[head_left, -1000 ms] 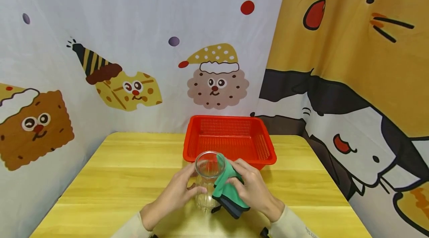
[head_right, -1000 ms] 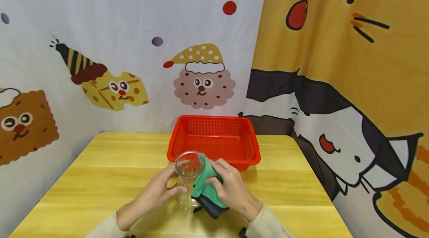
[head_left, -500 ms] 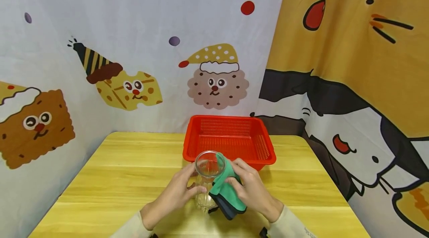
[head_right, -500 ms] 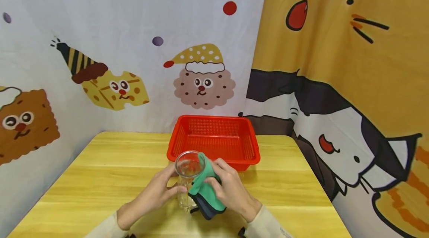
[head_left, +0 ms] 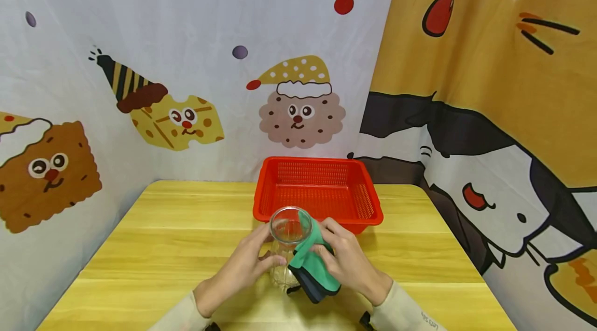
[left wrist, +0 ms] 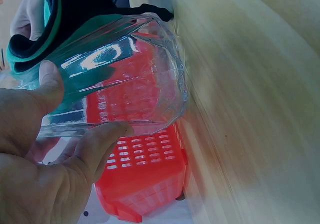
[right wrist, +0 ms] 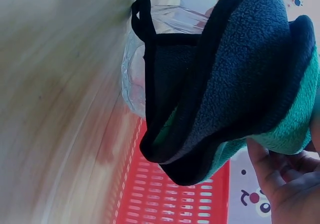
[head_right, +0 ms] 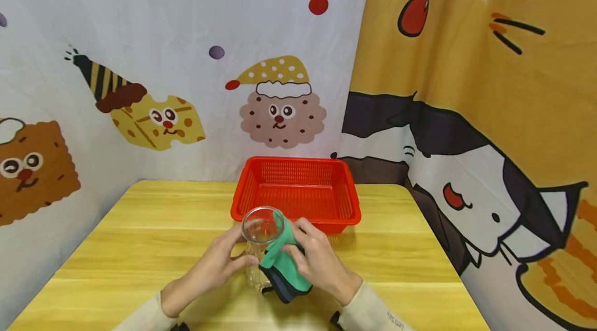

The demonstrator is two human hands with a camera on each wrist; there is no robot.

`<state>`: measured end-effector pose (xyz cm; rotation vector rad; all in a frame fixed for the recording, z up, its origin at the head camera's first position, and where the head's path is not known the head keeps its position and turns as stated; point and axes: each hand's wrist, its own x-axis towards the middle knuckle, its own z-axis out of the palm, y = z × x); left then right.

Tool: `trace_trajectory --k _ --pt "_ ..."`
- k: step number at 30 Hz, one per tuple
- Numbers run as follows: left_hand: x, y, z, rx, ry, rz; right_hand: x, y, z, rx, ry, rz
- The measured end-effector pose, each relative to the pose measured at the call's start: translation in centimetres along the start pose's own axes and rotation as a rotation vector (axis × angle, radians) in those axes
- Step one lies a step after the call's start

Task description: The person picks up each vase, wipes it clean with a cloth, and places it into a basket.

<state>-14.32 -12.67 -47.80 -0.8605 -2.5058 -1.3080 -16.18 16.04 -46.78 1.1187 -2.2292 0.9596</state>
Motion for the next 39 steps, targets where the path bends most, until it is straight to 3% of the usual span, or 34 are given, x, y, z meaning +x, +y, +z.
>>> trace_trajectory --k 39 --pt "0.12 0.16 -0.01 0.049 -0.008 -0.02 -0.53 0.4 -0.54 -0.064 -0.33 0.095"
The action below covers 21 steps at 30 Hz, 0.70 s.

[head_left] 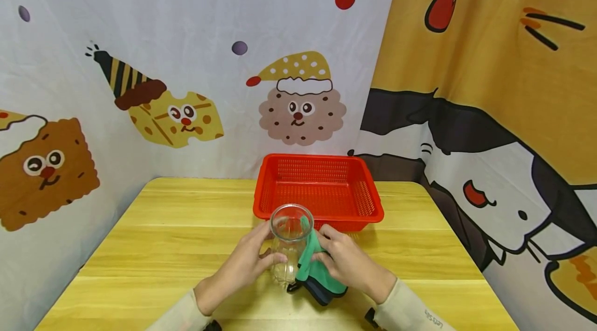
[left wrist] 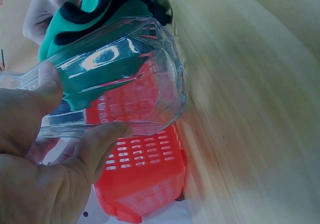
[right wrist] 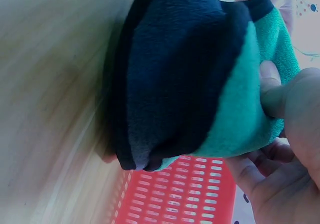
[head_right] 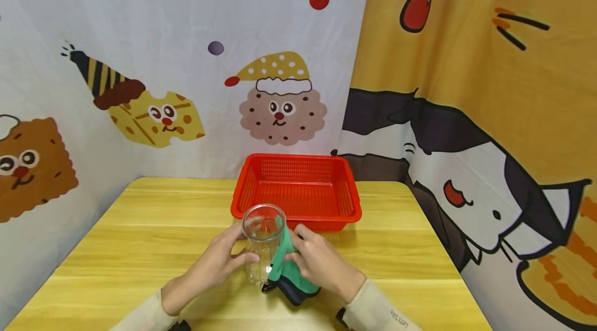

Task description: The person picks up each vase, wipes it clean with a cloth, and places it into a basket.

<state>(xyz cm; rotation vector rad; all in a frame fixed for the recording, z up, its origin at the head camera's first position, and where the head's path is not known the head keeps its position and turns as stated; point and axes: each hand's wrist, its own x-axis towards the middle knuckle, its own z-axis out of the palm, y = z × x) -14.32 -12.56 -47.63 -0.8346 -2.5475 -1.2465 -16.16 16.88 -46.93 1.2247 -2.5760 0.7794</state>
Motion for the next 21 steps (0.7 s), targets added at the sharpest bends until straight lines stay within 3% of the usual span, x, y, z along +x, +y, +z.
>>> trace_trajectory --k 6,13,21 --pt "-0.06 -0.07 0.01 -0.006 -0.001 -0.003 -0.18 0.17 0.01 -0.029 -0.082 0.029" --pt "-0.03 -0.09 -0.03 -0.018 0.003 0.013 -0.39 0.35 0.08 -0.074 -0.12 0.003" --pt "-0.13 0.04 -0.1 -0.049 -0.009 -0.011 -0.58 0.62 0.28 -0.105 -0.222 0.052"
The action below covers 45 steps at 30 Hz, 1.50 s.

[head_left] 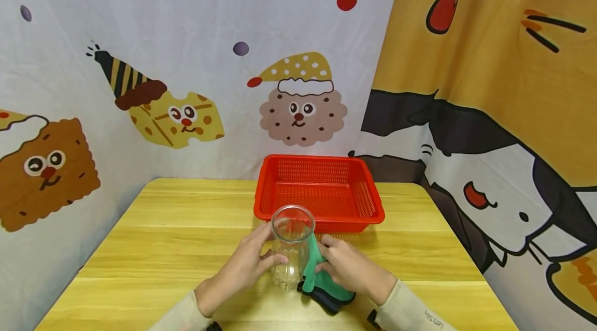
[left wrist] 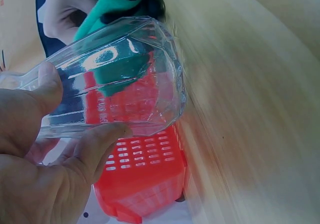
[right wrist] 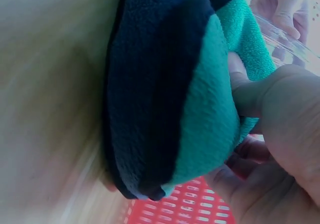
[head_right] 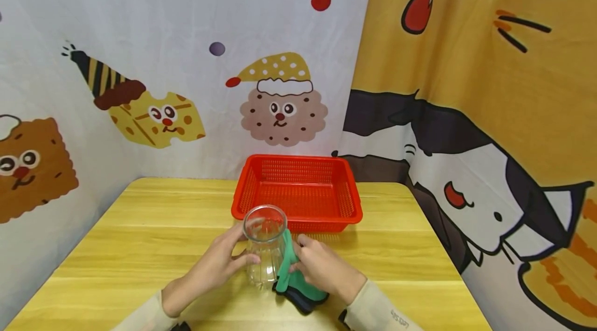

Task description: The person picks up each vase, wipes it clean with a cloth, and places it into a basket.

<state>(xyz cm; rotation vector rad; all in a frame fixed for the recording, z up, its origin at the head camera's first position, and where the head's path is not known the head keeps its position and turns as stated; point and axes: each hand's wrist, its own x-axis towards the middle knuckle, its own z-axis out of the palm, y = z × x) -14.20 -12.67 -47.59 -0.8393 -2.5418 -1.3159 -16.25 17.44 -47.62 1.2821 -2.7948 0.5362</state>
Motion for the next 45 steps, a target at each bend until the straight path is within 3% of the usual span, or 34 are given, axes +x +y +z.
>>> trace_trajectory --k 15,22,37,45 --pt "-0.02 0.12 0.01 -0.01 -0.003 -0.017 0.17 0.23 0.85 -0.055 -0.033 0.048" --pt "0.0 0.07 0.0 -0.013 0.006 0.018 0.55 -0.15 0.97 -0.039 -0.063 0.069" --pt "-0.09 0.1 0.37 -0.047 0.008 -0.03 0.88 -0.25 0.69 -0.03 -0.062 0.064" --pt "0.01 0.04 0.27 -0.035 0.002 -0.021 0.81 -0.09 0.84 -0.009 -0.054 0.05"
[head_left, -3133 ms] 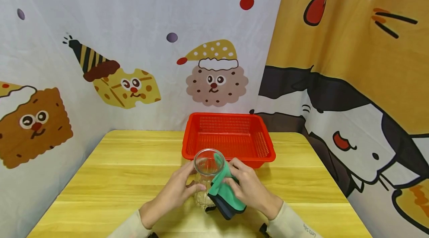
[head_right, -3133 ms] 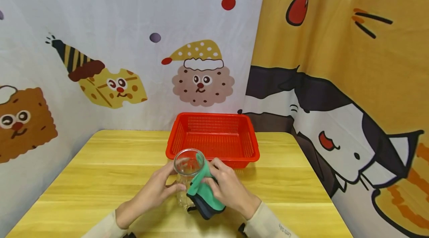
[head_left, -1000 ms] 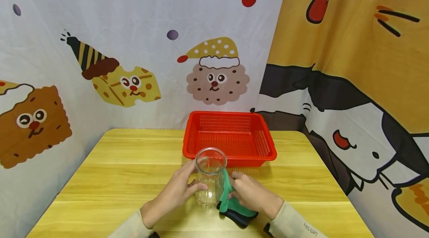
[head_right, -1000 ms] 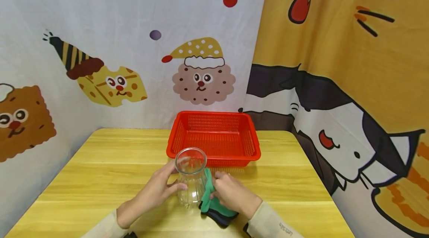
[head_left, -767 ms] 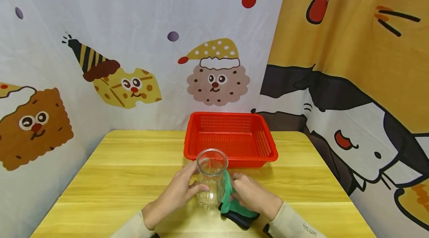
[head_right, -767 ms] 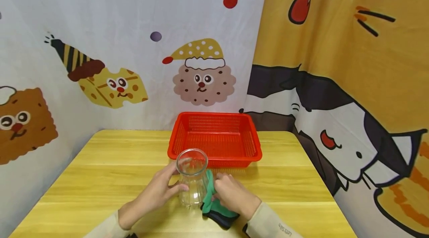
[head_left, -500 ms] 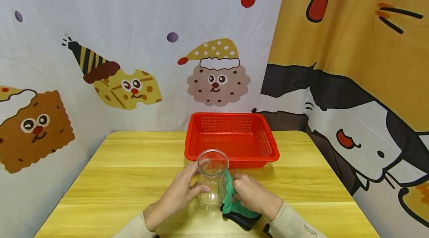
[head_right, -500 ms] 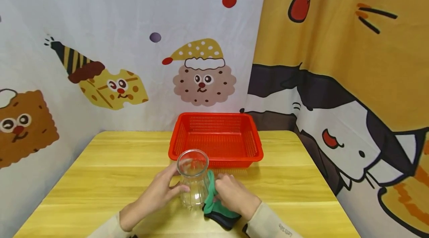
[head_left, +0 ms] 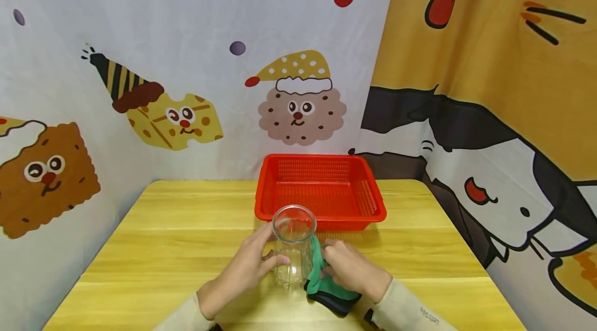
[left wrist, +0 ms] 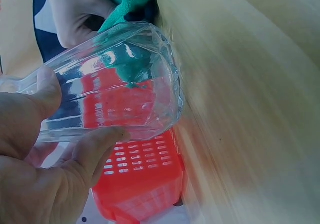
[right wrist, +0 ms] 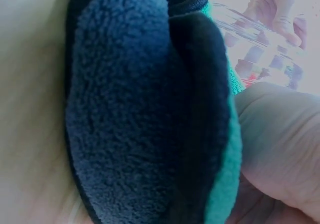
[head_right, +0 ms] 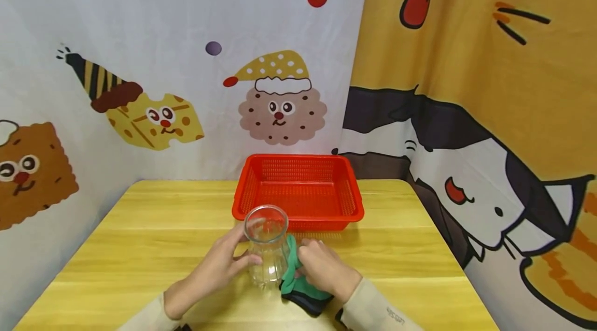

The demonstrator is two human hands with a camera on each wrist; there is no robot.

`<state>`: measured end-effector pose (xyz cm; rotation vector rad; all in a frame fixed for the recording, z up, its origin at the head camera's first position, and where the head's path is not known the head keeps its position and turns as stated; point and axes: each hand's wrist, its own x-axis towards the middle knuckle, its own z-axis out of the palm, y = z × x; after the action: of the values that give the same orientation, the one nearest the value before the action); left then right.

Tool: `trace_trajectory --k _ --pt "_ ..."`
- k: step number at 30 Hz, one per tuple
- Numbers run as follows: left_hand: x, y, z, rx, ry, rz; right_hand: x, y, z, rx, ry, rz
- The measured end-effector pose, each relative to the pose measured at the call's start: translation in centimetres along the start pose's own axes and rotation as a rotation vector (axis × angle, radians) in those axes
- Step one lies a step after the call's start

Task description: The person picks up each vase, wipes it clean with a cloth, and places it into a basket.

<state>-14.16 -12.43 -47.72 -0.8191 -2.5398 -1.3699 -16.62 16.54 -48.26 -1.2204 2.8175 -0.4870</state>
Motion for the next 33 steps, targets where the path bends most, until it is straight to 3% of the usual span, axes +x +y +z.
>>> trace_trajectory --k 17,33 --pt "0.0 0.1 -0.1 0.025 0.003 0.032 -0.4 0.8 0.4 0.096 0.003 0.039" --pt "-0.2 0.2 -0.2 0.007 -0.036 -0.008 -0.7 1.1 0.9 0.119 0.052 0.045"
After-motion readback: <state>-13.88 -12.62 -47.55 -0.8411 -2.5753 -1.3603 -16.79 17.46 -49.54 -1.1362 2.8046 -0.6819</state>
